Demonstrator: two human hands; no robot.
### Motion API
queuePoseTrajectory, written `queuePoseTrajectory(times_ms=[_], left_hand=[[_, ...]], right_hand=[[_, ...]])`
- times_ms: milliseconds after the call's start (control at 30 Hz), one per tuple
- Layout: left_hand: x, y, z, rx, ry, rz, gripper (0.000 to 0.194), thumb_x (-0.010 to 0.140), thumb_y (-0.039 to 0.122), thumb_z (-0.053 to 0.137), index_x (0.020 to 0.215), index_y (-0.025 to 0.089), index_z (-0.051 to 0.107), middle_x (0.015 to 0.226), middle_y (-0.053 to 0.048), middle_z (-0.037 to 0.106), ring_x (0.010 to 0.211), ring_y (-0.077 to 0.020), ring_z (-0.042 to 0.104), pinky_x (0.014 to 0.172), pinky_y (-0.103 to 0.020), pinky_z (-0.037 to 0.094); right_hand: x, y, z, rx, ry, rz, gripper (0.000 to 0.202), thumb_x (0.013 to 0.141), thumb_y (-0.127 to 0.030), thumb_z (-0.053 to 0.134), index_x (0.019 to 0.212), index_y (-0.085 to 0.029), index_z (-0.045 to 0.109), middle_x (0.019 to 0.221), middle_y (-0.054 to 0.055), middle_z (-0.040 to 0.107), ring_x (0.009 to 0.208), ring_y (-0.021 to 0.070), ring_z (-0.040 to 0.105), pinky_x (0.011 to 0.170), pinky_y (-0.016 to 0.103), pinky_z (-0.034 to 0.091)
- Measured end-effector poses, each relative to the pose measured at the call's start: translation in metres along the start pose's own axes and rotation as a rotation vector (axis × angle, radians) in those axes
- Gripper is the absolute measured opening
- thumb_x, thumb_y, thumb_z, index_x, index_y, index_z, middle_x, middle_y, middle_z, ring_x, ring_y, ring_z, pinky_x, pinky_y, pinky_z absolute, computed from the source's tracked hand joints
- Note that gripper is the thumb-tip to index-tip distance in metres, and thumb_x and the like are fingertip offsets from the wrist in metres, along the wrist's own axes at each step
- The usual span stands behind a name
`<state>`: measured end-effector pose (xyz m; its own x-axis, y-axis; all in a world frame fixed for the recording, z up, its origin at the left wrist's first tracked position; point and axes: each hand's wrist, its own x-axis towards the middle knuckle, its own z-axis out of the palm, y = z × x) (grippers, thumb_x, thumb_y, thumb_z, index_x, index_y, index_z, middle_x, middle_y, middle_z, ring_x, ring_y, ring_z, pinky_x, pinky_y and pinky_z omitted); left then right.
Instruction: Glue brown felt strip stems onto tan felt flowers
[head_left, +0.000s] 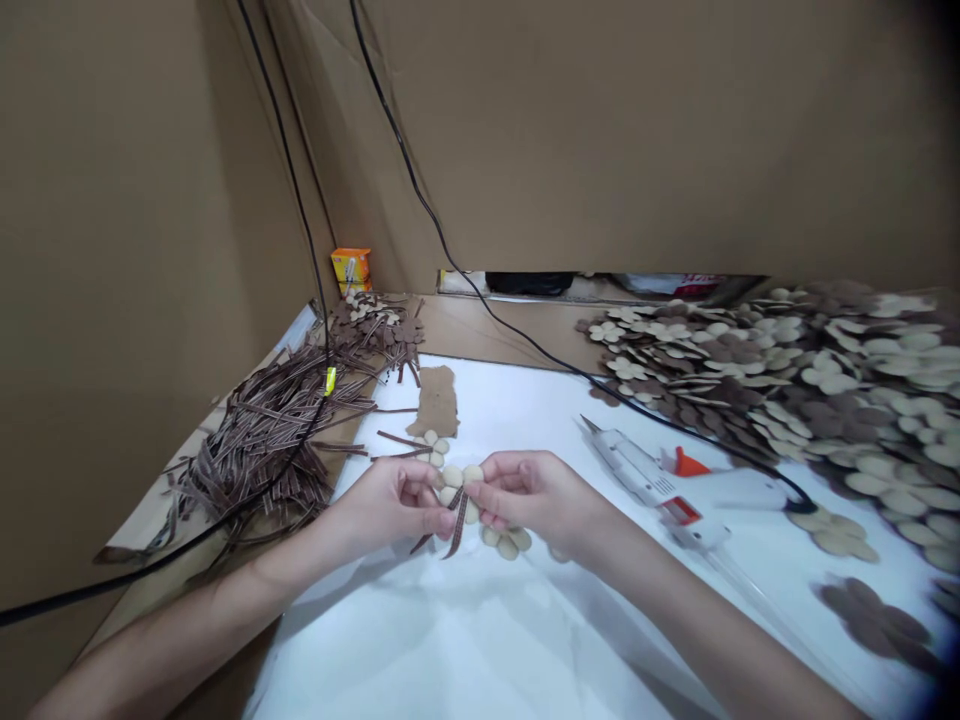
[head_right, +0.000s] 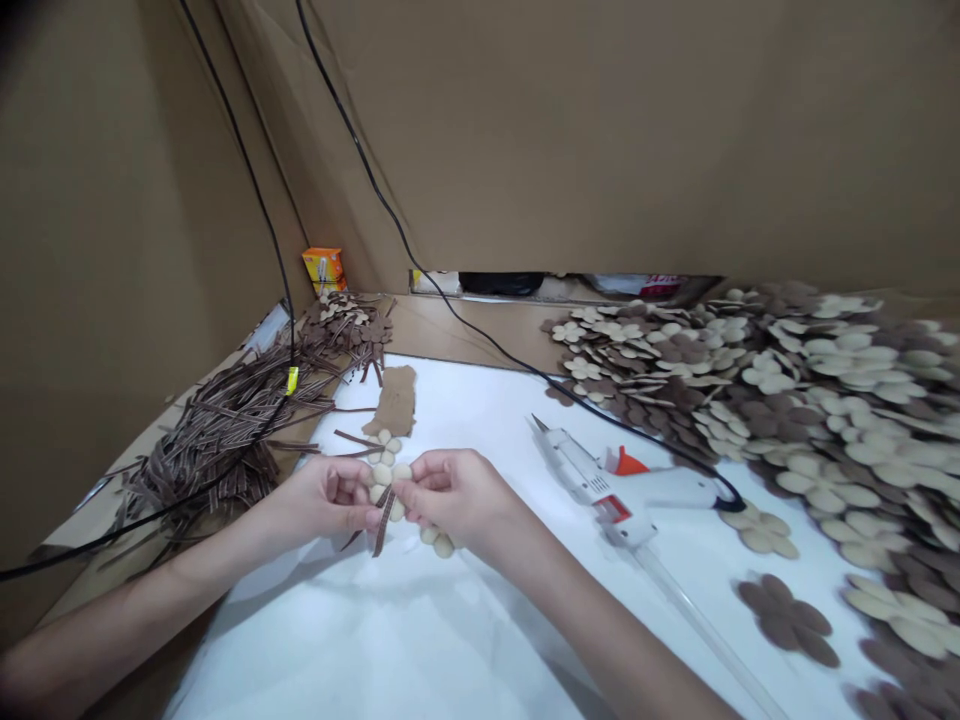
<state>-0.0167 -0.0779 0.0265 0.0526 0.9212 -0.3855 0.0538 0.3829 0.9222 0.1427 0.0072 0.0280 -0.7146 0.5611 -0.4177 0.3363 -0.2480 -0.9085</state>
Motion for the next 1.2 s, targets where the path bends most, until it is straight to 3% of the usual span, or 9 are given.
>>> queuePoseTrajectory(times_ms=[233, 433, 633, 833, 967, 1100, 1200], left_hand=[[0.001, -0.004, -0.002, -0.007, -0.008, 0.018, 0.027, 0.06, 0.031, 0.074, 0.07, 0.012, 0.057, 0.055, 0.001, 0.061, 0.045, -0.0061, 0.049, 0.044, -0.017, 0.033], [-0.001, -0.001, 0.0, 0.015, -0.002, 0.021, 0.038, 0.058, 0.041, 0.074, 0.074, 0.011, 0.058, 0.055, 0.001, 0.059, 0.046, -0.0076, 0.049, 0.046, -0.018, 0.034], [-0.004, 0.006, -0.004, 0.017, -0.113, 0.126, 0.038, 0.073, 0.045, 0.062, 0.09, 0.011, 0.061, 0.084, -0.007, 0.064, 0.075, -0.0136, 0.057, 0.067, -0.023, 0.041], [0.003, -0.004, 0.003, -0.064, 0.009, 0.116, 0.035, 0.064, 0.042, 0.071, 0.074, 0.01, 0.061, 0.069, -0.003, 0.062, 0.064, -0.0131, 0.057, 0.063, -0.024, 0.042], [0.003, -0.003, 0.006, -0.185, 0.07, 0.192, 0.029, 0.066, 0.038, 0.071, 0.073, 0.012, 0.06, 0.069, -0.002, 0.062, 0.065, -0.0128, 0.057, 0.066, -0.025, 0.043], [0.002, -0.004, 0.006, -0.153, 0.166, 0.265, 0.022, 0.07, 0.033, 0.068, 0.073, 0.012, 0.06, 0.07, -0.001, 0.06, 0.064, -0.0108, 0.054, 0.062, -0.021, 0.041], [0.001, -0.005, 0.005, -0.05, 0.175, 0.276, 0.02, 0.073, 0.032, 0.065, 0.073, 0.012, 0.06, 0.072, -0.002, 0.06, 0.068, -0.0126, 0.055, 0.063, -0.022, 0.042]], right_hand=[[0.001, 0.004, 0.002, 0.042, 0.017, -0.012, 0.024, 0.062, -0.039, 0.064, 0.064, -0.018, 0.052, 0.05, -0.004, 0.054, 0.038, 0.0071, 0.047, 0.034, 0.018, 0.037], [-0.001, 0.003, 0.004, -0.003, 0.054, -0.05, 0.018, 0.064, -0.034, 0.061, 0.065, -0.017, 0.054, 0.05, -0.004, 0.054, 0.04, 0.0072, 0.047, 0.036, 0.018, 0.038], [-0.003, 0.003, 0.008, -0.115, 0.093, -0.081, 0.015, 0.064, -0.032, 0.055, 0.067, -0.018, 0.054, 0.047, -0.004, 0.052, 0.037, 0.01, 0.048, 0.033, 0.02, 0.037], [-0.002, 0.007, 0.011, -0.139, 0.111, -0.218, 0.018, 0.063, -0.026, 0.056, 0.079, -0.017, 0.056, 0.053, -0.006, 0.051, 0.043, 0.0091, 0.05, 0.04, 0.02, 0.037], [-0.002, 0.005, 0.012, -0.001, 0.134, -0.155, 0.037, 0.063, -0.03, 0.059, 0.098, -0.018, 0.051, 0.062, -0.004, 0.055, 0.05, 0.0107, 0.052, 0.044, 0.021, 0.039], [-0.004, 0.002, 0.016, 0.04, 0.115, -0.207, 0.026, 0.066, -0.035, 0.061, 0.082, -0.016, 0.053, 0.063, -0.001, 0.058, 0.059, 0.0118, 0.054, 0.052, 0.022, 0.042], [-0.006, 0.0, 0.017, 0.028, 0.142, -0.227, 0.023, 0.066, -0.037, 0.06, 0.074, -0.017, 0.051, 0.06, -0.003, 0.055, 0.05, 0.0093, 0.05, 0.046, 0.021, 0.039]])
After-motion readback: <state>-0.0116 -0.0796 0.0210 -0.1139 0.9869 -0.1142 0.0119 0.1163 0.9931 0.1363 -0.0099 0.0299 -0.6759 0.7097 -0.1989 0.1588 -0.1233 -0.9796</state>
